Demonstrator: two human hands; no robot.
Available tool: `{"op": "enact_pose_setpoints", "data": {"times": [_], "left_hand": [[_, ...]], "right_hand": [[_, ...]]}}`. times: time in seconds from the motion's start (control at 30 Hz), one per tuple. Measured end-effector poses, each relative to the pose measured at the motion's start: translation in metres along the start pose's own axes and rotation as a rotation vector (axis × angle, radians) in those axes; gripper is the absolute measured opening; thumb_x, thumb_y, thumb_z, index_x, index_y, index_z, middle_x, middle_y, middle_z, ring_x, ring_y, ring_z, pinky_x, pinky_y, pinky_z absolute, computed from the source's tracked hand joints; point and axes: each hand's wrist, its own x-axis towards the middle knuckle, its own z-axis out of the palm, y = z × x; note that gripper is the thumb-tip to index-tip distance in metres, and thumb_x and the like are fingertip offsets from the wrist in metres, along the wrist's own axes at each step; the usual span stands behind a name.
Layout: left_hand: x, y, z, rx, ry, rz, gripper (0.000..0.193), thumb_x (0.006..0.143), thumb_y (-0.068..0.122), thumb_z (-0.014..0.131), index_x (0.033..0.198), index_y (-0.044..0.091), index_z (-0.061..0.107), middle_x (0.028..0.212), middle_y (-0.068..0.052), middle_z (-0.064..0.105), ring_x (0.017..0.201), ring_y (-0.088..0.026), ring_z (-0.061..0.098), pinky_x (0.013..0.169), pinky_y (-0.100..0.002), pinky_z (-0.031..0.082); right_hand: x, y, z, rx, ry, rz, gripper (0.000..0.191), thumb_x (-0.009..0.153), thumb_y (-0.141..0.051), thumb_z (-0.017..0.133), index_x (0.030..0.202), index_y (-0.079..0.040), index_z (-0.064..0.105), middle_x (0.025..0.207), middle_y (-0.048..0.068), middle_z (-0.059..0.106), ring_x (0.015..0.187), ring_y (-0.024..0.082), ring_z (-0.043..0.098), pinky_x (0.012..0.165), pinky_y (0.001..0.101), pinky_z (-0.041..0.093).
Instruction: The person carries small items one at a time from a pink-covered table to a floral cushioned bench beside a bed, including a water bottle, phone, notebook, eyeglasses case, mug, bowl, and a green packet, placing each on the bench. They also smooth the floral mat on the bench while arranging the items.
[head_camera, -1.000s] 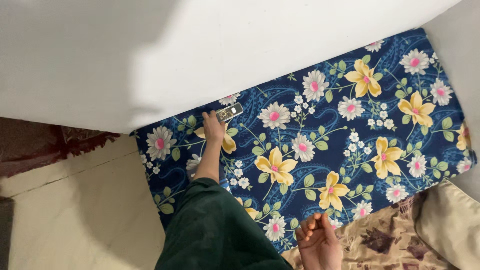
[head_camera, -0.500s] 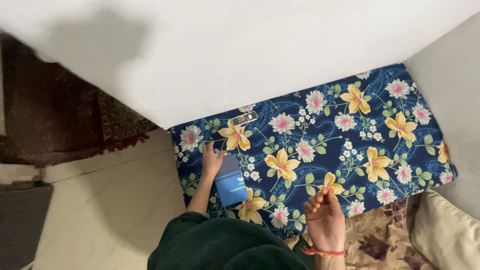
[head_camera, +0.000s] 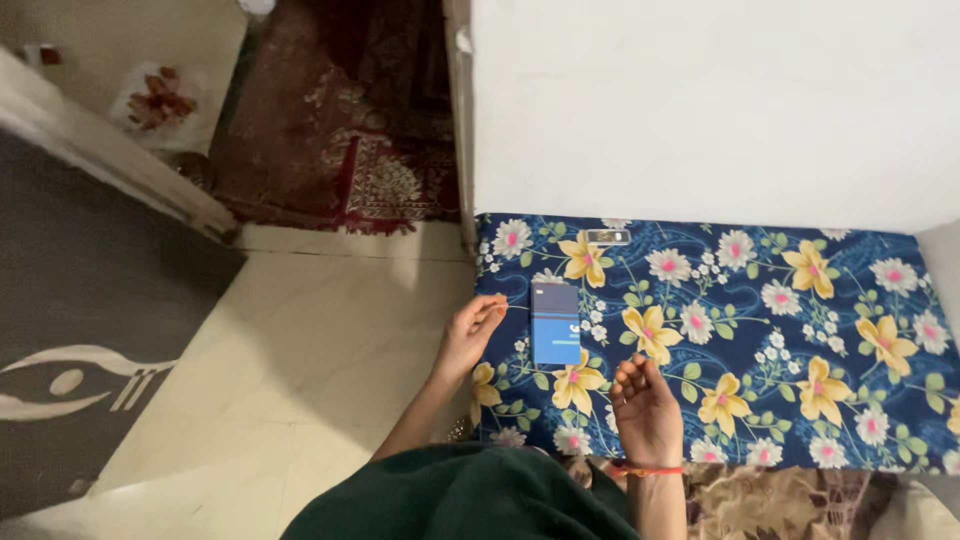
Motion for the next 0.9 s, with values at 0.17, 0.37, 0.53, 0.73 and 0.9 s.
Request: {"op": "enact_pose_setpoints", "data": {"times": [0.17, 0.37, 0.53, 0.73, 0.9], "left_hand": [[-0.067, 0.021, -0.037, -0.179, 0.113, -0.206, 0.03, 0.101, 0.022, 0.06, 0.126, 0.006, 0.067, 0.119, -0.004, 0.074, 0.112, -0.012, 0.067, 0.094, -0.029, 0.05], [-0.11, 0.03, -0.037, -0.275, 0.204, -0.136, 0.031, 0.102, 0.02, 0.059, 0.127, 0.005, 0.066, 0.119, -0.004, 0.071, 0.112, -0.012, 0.065, 0.097, -0.026, 0.049], [-0.132, 0.032, -0.022, -0.306, 0.316, 0.017, 0.031, 0.103, 0.022, 0.059, 0.129, 0.005, 0.065, 0.121, -0.006, 0.072, 0.112, -0.013, 0.065, 0.096, -0.027, 0.05], [-0.18, 0.025, 0.01, -0.321, 0.407, -0.06, 0.033, 0.104, 0.022, 0.057, 0.131, 0.006, 0.063, 0.124, -0.006, 0.071, 0.111, -0.011, 0.063, 0.093, -0.027, 0.048], [-0.227, 0.01, 0.024, -0.319, 0.523, 0.086, 0.031, 0.106, 0.022, 0.058, 0.131, 0.004, 0.063, 0.122, -0.008, 0.072, 0.111, -0.013, 0.066, 0.099, -0.027, 0.052]], "right_hand": [[-0.035, 0.045, 0.058, -0.233, -0.092, 0.07, 0.038, 0.106, -0.029, 0.049, 0.134, -0.004, 0.057, 0.126, 0.013, 0.066, 0.118, 0.025, 0.062, 0.103, 0.0423, 0.047], [-0.062, 0.066, 0.108, -0.426, -0.177, 0.182, 0.049, 0.104, -0.033, 0.043, 0.144, -0.005, 0.051, 0.143, 0.012, 0.06, 0.133, 0.027, 0.054, 0.112, 0.0472, 0.041], [-0.069, 0.056, 0.12, -0.502, -0.307, 0.244, 0.05, 0.105, -0.034, 0.042, 0.143, -0.004, 0.051, 0.143, 0.013, 0.06, 0.134, 0.027, 0.054, 0.113, 0.0469, 0.04], [-0.083, 0.043, 0.091, -0.52, -0.344, 0.298, 0.048, 0.107, -0.035, 0.042, 0.14, -0.002, 0.052, 0.141, 0.015, 0.06, 0.132, 0.027, 0.056, 0.114, 0.0464, 0.041], [-0.088, 0.066, 0.075, -0.542, -0.397, 0.524, 0.045, 0.107, -0.034, 0.041, 0.138, -0.003, 0.051, 0.143, 0.014, 0.06, 0.134, 0.027, 0.055, 0.114, 0.0444, 0.04]]}}
